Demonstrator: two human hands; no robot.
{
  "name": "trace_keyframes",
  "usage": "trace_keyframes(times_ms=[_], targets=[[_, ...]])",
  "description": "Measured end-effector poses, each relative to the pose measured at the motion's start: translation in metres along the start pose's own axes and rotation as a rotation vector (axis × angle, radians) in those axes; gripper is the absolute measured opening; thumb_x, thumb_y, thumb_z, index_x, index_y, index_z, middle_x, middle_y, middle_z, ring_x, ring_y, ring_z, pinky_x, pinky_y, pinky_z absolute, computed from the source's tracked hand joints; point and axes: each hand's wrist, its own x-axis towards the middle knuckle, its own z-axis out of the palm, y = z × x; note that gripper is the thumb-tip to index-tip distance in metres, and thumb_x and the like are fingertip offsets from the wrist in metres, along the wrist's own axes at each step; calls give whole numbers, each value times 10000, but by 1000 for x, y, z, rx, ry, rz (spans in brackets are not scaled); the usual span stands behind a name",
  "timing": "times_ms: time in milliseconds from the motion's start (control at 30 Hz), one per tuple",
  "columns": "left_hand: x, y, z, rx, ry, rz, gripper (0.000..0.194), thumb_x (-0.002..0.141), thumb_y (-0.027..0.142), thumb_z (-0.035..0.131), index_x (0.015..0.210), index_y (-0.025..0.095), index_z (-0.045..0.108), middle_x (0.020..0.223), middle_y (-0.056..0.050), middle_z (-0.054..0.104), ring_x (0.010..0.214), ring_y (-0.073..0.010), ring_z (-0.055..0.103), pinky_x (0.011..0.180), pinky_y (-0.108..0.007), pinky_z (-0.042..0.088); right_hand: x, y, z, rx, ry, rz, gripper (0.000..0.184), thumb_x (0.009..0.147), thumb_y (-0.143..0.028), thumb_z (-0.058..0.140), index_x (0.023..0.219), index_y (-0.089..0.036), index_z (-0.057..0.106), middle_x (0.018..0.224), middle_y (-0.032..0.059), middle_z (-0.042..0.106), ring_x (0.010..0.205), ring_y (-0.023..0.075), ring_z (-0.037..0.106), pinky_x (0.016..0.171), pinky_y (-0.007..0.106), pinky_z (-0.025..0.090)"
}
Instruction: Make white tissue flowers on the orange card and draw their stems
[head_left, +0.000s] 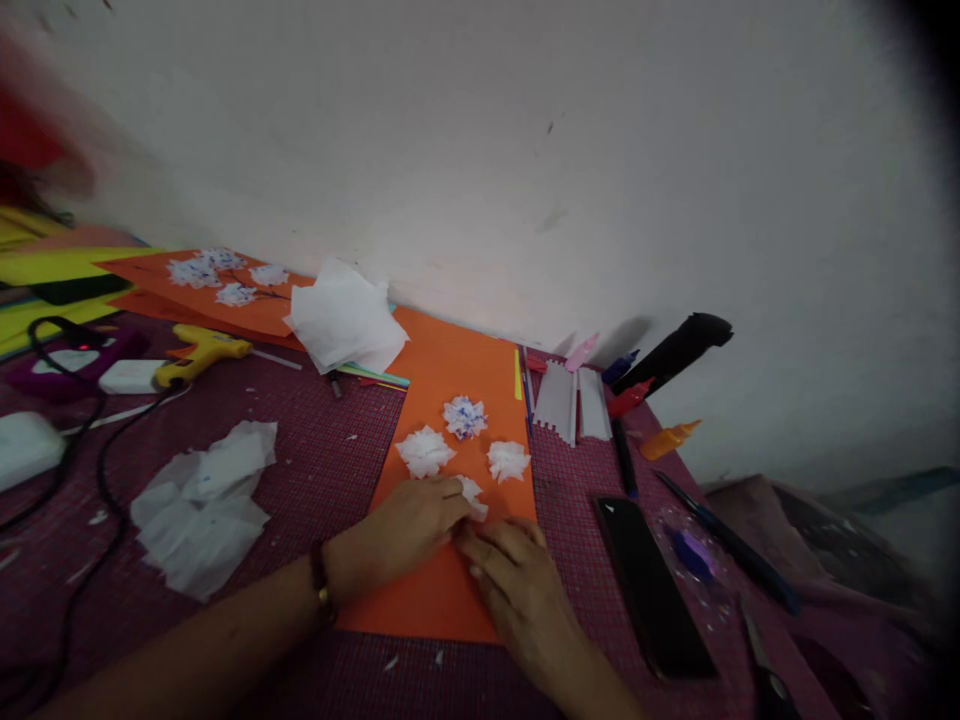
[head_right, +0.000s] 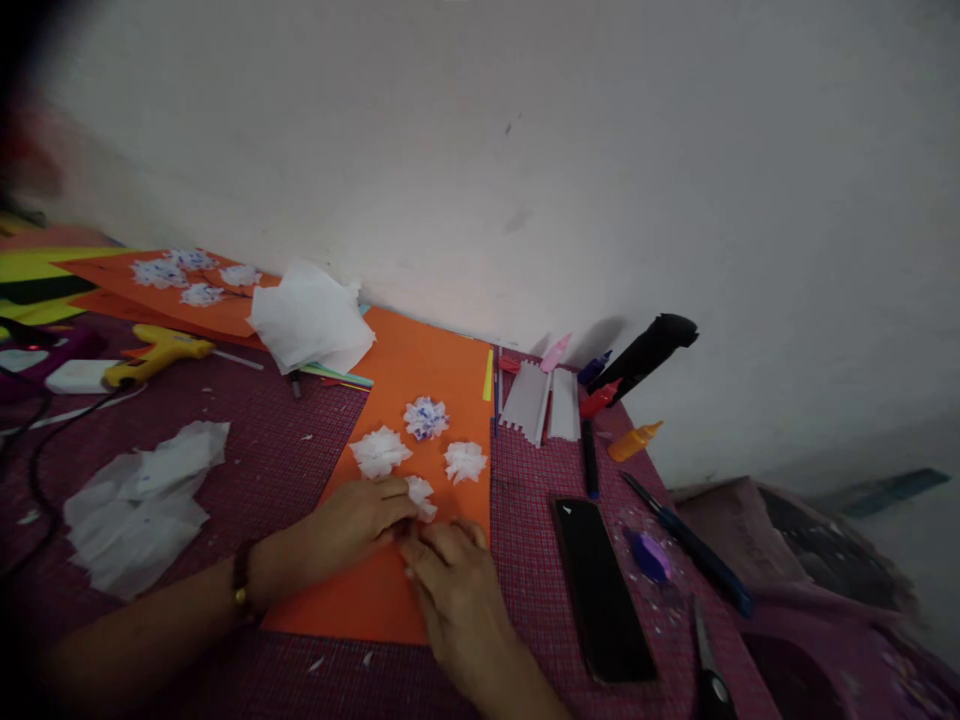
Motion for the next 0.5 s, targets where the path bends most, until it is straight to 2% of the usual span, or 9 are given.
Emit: trace_keyframes(times_ms=[200, 367, 433, 500], targets=[[0, -4, 0, -25, -7, -23, 281, 836, 66, 500, 1066, 202, 586, 961, -24, 608, 877, -152, 556, 742, -265, 435, 1, -6, -9, -61, 23, -71, 364, 870, -91, 422, 1183, -231, 547, 901, 52, 664, 782, 177, 602, 870, 411, 396], [1, 0, -2, -94, 16, -38, 220, 872, 104, 453, 1020, 186, 593, 991, -15, 609, 884, -149, 561, 755, -258, 422, -6, -8, -14, -28, 139, -124, 370, 848, -75, 430, 1153, -250, 546, 836, 30, 661, 739, 171, 600, 862, 415, 402], [1, 2, -4, -131, 30, -52, 222, 860, 83, 436, 985, 180, 591, 1002, -9, 608, 909, -153, 555, 793, -269, 410, -11, -4, -17, 43, 213, -66, 337, 856, -92, 435, 1124, -257, 554, 858, 32, 657, 795, 178, 602, 858, 404, 417], [-1, 3, -6, -172, 45, -93, 219, 817, 55, 445, 947, 172, 576, 938, -5, 613, 852, -143, 553, 764, -259, 408, -14, 3, -19, 157, 296, 81, 261, 879, -127, 428, 1049, -251, 582, 855, 35, 648, 815, 180, 601, 780, 354, 459]])
